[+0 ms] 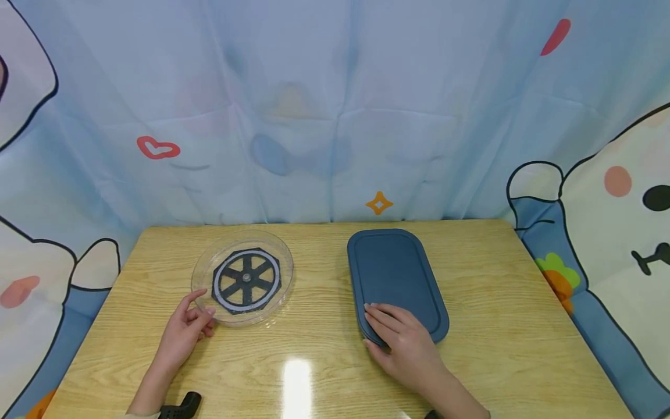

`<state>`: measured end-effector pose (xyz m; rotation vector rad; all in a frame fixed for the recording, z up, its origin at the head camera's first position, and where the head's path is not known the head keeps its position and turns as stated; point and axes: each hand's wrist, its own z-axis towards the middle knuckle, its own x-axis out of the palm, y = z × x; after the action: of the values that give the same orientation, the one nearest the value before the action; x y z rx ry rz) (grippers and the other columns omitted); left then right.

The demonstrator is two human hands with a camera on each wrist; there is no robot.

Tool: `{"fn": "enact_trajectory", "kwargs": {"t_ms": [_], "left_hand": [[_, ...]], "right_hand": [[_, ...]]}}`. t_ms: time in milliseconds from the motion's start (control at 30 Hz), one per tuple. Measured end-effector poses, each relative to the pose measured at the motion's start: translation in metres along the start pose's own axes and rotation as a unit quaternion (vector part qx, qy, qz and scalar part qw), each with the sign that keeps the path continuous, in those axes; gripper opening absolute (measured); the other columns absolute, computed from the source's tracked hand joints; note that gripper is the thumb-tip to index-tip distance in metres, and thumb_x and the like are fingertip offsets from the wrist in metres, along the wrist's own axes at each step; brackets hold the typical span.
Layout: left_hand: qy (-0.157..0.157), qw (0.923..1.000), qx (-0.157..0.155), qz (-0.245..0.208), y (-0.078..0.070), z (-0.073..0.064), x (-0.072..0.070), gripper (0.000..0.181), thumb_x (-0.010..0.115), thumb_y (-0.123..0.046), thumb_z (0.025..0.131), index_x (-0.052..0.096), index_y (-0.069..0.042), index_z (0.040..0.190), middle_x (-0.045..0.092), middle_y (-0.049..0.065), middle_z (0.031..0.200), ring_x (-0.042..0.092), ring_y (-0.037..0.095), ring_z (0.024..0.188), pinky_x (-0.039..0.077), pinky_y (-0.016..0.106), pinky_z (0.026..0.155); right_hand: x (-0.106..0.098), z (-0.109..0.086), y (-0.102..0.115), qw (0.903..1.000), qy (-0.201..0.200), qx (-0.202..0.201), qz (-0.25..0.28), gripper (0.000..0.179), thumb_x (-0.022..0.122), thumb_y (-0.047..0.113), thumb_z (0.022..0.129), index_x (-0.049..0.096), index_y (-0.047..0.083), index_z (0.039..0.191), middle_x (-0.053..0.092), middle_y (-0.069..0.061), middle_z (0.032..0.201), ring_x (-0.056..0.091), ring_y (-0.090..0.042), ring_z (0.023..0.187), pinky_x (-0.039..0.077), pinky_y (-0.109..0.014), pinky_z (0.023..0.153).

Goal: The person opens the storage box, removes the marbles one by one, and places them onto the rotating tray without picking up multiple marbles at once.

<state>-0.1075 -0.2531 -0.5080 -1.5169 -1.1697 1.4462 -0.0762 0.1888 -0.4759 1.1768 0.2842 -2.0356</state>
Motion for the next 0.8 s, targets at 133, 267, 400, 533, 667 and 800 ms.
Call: {"fn": "enact_trajectory", "kwargs": {"t_ms": [133,267,400,533,667,800], "left_hand": [[0.010,0.9999,0.002,-0.005,0.000,0.000,0.000,0.053,0.060,-0.019,0.101,0.037,-0.007,0.147,0.066,0.013,0.081,0.063,0.017,0.065,0.049,0.026,0.058],[0.012,0.9999,0.001,-0.008,0.000,0.000,0.000,0.051,0.059,-0.017,0.102,0.037,-0.007,0.147,0.065,0.013,0.081,0.063,0.016,0.065,0.049,0.026,0.058],[0.012,0.9999,0.003,-0.009,0.000,-0.001,0.000,0.051,0.059,-0.017,0.102,0.037,-0.007,0.146,0.065,0.014,0.081,0.063,0.016,0.065,0.049,0.026,0.058],[0.013,0.9999,0.002,-0.010,-0.001,-0.001,0.000,0.051,0.059,-0.018,0.102,0.037,-0.007,0.146,0.065,0.014,0.081,0.063,0.016,0.065,0.049,0.026,0.058],[0.012,0.9998,0.001,-0.013,-0.003,-0.002,0.000,0.050,0.059,-0.018,0.102,0.038,-0.007,0.146,0.065,0.014,0.081,0.063,0.016,0.065,0.049,0.026,0.058],[0.012,0.9998,0.001,-0.014,-0.002,-0.002,-0.001,0.050,0.058,-0.017,0.102,0.038,-0.006,0.146,0.065,0.014,0.081,0.063,0.016,0.065,0.049,0.026,0.058]], "right_hand": [[-0.001,-0.001,0.001,0.9997,-0.006,0.019,0.014,0.047,0.084,0.023,0.077,0.073,0.003,0.118,0.067,-0.007,0.127,0.060,-0.025,0.118,0.049,-0.043,0.094],[-0.002,-0.001,0.003,0.9991,-0.019,0.030,0.025,0.039,0.074,0.034,0.091,0.075,0.003,0.114,0.068,-0.007,0.124,0.062,-0.024,0.116,0.050,-0.043,0.093],[-0.003,0.002,0.006,0.9970,-0.059,0.028,0.041,0.044,0.059,0.041,0.099,0.076,0.001,0.108,0.070,-0.008,0.118,0.065,-0.025,0.110,0.053,-0.043,0.089],[-0.006,0.005,0.008,0.9918,-0.117,0.015,0.049,0.038,0.062,0.036,0.099,0.077,0.001,0.106,0.071,-0.009,0.115,0.068,-0.026,0.105,0.055,-0.041,0.084],[-0.011,0.009,0.010,0.9849,-0.168,0.002,0.043,0.031,0.062,0.031,0.099,0.078,0.005,0.105,0.073,-0.010,0.111,0.071,-0.027,0.100,0.053,-0.034,0.091],[-0.019,0.015,0.011,0.9740,-0.222,-0.019,0.040,0.027,0.062,0.024,0.099,0.079,0.003,0.100,0.073,-0.015,0.105,0.072,-0.031,0.094,0.051,-0.030,0.094]]}}
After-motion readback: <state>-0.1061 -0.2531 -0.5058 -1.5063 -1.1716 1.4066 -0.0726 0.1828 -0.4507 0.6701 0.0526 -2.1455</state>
